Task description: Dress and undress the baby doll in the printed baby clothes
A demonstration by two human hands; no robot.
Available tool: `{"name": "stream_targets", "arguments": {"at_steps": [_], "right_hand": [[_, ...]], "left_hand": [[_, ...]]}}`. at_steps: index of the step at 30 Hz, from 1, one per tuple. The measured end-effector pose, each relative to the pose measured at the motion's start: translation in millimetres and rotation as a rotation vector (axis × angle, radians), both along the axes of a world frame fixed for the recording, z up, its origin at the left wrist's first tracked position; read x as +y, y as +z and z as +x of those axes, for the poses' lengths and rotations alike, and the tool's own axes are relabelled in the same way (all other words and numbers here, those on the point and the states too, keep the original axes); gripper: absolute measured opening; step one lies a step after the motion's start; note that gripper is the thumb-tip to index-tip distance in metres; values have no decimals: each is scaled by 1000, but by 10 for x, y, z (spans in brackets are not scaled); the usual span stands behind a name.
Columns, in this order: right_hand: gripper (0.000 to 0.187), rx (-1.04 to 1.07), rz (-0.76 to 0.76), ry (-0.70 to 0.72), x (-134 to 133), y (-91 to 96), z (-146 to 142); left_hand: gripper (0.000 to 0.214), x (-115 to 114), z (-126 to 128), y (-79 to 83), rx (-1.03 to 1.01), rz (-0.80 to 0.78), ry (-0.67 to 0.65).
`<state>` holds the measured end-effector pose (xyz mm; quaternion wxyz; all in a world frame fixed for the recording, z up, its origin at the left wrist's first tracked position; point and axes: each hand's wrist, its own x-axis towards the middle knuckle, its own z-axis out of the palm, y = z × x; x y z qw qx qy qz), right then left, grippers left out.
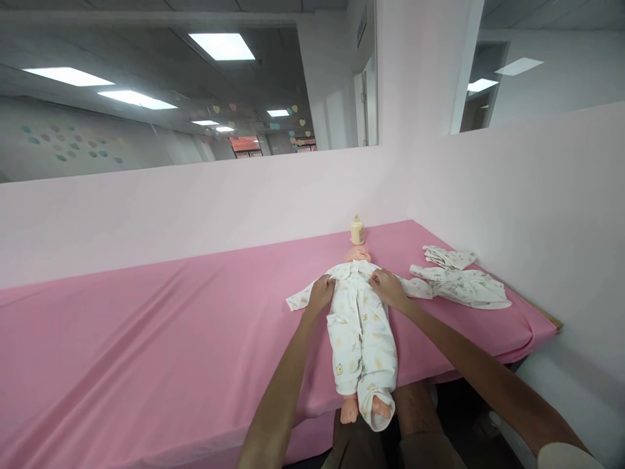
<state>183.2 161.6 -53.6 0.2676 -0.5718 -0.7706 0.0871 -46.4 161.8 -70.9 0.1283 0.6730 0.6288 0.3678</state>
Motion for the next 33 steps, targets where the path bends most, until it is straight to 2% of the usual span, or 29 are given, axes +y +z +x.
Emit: {"name": "stream_targets", "arguments": {"at_steps": [5,8,11,15,20,24,28,33], "right_hand": [[22,-57,104,30,-3,17,-81],[28,-175,215,182,4,89,-244],[33,-265,263,298,31,195,-459],[34,-402,199,292,100,318,-680],[34,-480,158,257,206,368,-818],[30,-521,130,240,256,387,-901],[25,-563,109,258,232,428,-942],[31,-602,139,316,120,427,-912]], "left_hand": [[28,-35,-37,56,-56,-12,-98],[28,-7,-17,48,-75,7,-92],[27,47,19,-4,-87,24,-39],[28,111,37,-89,-141,32,-13],[31,141,-14,-129,-234,38,-32],[35,114,-60,-97,-308,44,-26],[29,76,-40,-41,-359,75,42],[24,15,45,32,-387,123,96]]}}
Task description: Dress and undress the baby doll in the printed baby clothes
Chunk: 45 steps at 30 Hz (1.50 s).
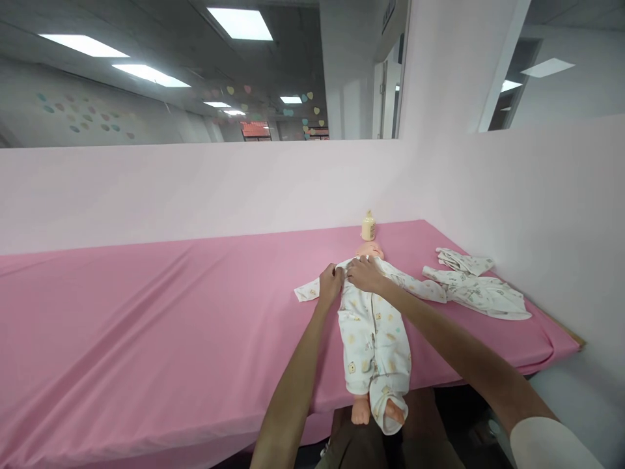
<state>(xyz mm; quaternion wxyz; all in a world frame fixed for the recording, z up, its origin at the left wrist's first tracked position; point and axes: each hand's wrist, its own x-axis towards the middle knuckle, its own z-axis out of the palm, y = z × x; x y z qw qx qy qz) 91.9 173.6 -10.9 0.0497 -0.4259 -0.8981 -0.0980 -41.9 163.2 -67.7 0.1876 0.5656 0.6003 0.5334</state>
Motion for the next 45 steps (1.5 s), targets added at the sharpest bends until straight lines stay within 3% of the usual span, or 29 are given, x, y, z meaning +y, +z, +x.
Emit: {"name": "stream_targets", "arguments": {"at_steps": [4,8,11,13,16,20,24,30,33,35,37,45], "right_hand": [[35,73,76,20,-100,-64,141],[30,261,240,-245,-152,-204,474],[30,380,182,-443,-132,-344,738],[27,413,89,-473,-100,-418,851],[23,409,29,-371,-51,-458,912],[25,459,100,-310,-41,-396,933],[21,581,286,-263,-216,-384,1035],[20,639,405,65,-678,-712,1090],[16,742,429,64,-716,-889,1062],[9,833,408,-41,-664,-967,1071],[19,894,343,-148,-591,-1024,1105],[20,875,10,-318,-374,-1133,1252]], "left_hand": [[22,-110,19,16,145,-6,35],[11,-278,-33,-69,460,-155,103],[7,-381,-48,-150,585,-332,147],[7,-413,-23,-185,573,-401,133],[7,-420,30,-203,517,-424,79],[9,-427,30,-171,484,-409,22],[12,-480,21,-107,529,-260,158],[24,-494,183,-30,753,6,280],[23,-470,220,-16,775,161,251],[21,-463,213,-11,775,205,211],[17,-463,199,2,800,180,177],[29,-478,169,174,943,-137,58]]}}
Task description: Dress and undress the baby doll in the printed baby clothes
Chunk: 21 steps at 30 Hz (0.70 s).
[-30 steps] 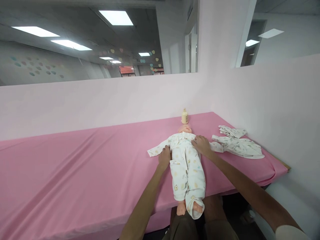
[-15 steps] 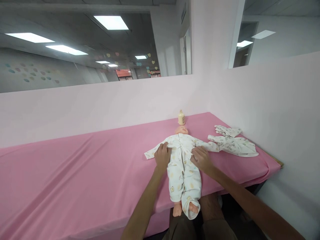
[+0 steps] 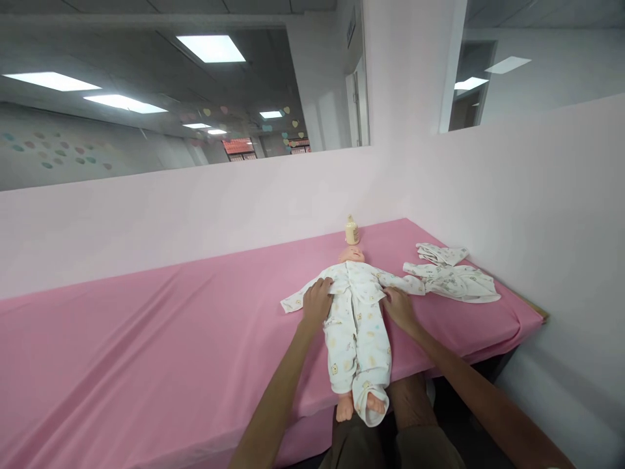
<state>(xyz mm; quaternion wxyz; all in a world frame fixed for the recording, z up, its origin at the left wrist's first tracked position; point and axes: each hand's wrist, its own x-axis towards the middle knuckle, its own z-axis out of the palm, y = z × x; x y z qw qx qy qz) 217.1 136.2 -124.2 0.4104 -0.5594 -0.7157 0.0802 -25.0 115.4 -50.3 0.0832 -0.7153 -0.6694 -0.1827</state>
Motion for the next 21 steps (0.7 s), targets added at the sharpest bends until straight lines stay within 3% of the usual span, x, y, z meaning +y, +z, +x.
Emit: {"name": "stream_targets", "arguments": {"at_steps": [5,9,14,17,19,21], "right_hand": [[21,-43,-103,-40,-68,41,46],[23,-34,-37,-40,-289,37,76],[24,-117,18,6,-472,-80,80],[13,-110,10,32,-476,-129,60],[5,-54,52,27,-456,-94,23],[10,-11,130,7,-428,13,-39]], "left_hand": [[24,-109,-139,-27,-14,-194,154],[21,-288,-173,-123,-31,-260,108],[22,-463,-127,-204,-86,-165,51],[21,-451,-94,-203,-121,-28,64],[20,-394,-53,-172,-97,80,62],[20,-310,7,-111,-27,155,38]]}}
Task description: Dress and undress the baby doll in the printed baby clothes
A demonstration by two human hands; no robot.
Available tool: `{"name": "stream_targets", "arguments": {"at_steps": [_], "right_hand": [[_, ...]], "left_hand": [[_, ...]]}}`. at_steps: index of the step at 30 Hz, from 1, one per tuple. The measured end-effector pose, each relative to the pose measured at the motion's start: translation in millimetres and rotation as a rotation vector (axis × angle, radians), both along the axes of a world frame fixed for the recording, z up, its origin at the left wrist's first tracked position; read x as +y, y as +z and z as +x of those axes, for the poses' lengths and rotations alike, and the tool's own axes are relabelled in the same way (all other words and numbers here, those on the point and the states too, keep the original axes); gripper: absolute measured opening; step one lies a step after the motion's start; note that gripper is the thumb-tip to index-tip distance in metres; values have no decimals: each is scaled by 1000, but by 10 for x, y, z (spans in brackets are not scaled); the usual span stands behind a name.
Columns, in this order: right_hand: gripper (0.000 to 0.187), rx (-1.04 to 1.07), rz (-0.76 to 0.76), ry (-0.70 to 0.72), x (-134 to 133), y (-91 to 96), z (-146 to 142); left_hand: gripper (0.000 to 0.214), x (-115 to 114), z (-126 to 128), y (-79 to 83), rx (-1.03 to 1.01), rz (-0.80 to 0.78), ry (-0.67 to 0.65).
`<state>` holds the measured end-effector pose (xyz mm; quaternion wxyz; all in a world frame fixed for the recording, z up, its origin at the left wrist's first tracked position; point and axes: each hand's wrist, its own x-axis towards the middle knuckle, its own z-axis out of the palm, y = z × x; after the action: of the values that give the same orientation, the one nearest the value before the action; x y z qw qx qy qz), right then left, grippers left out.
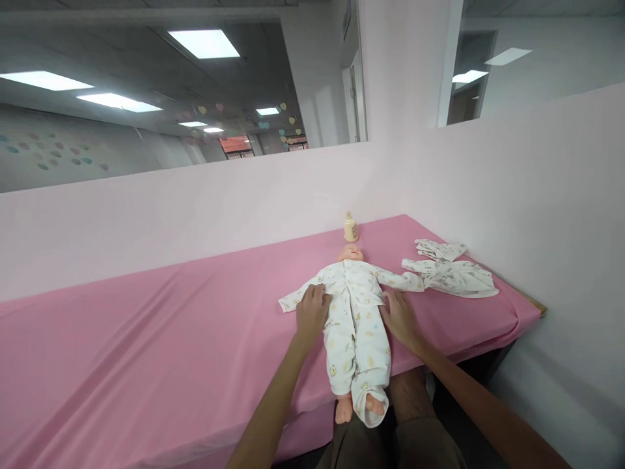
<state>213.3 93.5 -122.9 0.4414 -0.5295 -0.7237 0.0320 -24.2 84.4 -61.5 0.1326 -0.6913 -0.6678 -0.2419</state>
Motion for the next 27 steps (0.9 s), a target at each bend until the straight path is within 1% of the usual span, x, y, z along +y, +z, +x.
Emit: {"name": "stream_targets", "arguments": {"at_steps": [3,5,7,9,12,14,17,20,22,24,27], "right_hand": [[14,-37,109,-8,45,256,-131],[13,-101,125,11,67,432,-231],[16,-141,111,25,72,564,-325],[19,-140,99,42,51,628,-402],[20,-121,117,75,-22,610,-459],[21,-115,132,87,-73,555,-452],[14,-120,147,73,-106,456,-382],[10,-143,136,39,-83,369,-299],[14,-144,117,30,-65,338,-279],[19,-150,120,39,-66,343,-297],[22,-205,159,78,-115,394,-354]], "left_hand": [[21,139,117,130,161,23,-80],[22,211,198,221,245,19,-123],[24,245,270,297,278,24,-120],[28,235,324,344,271,26,-76],[35,156,348,351,250,-8,-19],[34,80,312,322,243,-57,-7],[27,-40,187,270,193,-162,35],[25,-153,58,241,134,-240,82],[25,-221,37,233,131,-239,47],[23,-280,83,228,158,-210,-48],[27,-343,203,220,242,-188,-189]]}}
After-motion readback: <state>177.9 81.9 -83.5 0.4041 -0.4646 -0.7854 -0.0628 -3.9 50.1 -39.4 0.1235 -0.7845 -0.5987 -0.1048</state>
